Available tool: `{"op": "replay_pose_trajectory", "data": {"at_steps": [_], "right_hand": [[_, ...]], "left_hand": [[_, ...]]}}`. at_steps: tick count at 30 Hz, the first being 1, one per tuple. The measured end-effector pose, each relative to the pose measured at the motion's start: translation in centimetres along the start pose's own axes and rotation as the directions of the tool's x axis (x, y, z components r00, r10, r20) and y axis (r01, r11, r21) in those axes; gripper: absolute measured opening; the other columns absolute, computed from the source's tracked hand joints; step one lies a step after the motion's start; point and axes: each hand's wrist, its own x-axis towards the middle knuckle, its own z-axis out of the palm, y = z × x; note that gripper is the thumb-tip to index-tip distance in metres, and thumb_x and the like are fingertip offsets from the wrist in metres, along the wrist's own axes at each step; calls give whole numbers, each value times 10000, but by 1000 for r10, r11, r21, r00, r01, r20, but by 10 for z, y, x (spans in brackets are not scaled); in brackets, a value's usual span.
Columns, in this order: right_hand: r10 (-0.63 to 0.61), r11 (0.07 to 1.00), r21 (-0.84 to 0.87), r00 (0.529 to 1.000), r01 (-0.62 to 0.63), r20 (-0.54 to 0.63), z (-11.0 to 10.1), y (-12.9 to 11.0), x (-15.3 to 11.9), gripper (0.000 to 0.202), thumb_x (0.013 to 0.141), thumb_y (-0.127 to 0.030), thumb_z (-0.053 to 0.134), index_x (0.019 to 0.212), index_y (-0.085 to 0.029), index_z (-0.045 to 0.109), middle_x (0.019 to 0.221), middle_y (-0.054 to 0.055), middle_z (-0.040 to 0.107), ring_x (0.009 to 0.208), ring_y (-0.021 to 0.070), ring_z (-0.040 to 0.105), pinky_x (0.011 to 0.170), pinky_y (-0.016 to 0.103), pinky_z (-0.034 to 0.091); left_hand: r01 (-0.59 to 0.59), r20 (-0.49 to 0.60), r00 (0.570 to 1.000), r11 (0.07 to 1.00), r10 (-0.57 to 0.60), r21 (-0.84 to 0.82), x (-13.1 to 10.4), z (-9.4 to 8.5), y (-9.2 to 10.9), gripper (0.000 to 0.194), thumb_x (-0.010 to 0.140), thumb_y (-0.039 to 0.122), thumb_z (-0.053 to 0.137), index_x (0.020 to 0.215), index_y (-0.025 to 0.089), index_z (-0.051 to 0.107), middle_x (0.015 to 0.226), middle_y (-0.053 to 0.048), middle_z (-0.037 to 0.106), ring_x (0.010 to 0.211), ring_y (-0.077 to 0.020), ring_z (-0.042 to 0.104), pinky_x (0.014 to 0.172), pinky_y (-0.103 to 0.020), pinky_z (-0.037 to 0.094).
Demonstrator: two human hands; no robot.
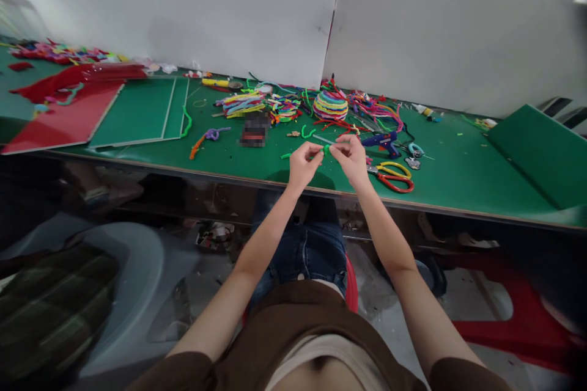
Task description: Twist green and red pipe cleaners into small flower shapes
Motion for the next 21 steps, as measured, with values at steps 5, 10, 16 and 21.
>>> {"op": "replay_pose_trajectory", "data": {"at_steps": [5,10,16,21], "right_hand": [[19,997,-80,998,-14,60,-3,2,-4,283,640,-382,729,815,-191,614,704,11,655,651,143,608,623,292,485],[-13,991,-130,999,18,43,3,4,-6,190,686,-358,677,742,-183,627,623,6,633,580,154,603,577,302,476],[-37,983,-178,997,49,70,4,3,-7,168,725,-345,633,728,-179,616,611,0,608,582,143,583,579,283,440],[-5,978,-204,981,45,192,0,1,-3,252,747,-428,617,691,-187,567,585,-27,537,575,113,494,593,268,398]], "left_hand": [[10,-16,1000,999,-10,47,-1,-4,8,102,723,230,625,798,167,595,739,-15,636,671,-121,626,489,-197,524],[52,44,998,997,-54,59,0,-6,12,178,728,283,647,858,164,623,795,-36,669,689,-139,650,498,-211,534],[3,69,997,981,-17,192,1,-6,7,240,806,379,579,837,151,649,750,-43,673,670,-146,659,487,-208,505],[-99,103,992,960,74,260,0,-7,3,223,840,374,550,784,163,599,623,7,600,563,-96,593,492,-187,455]]}}
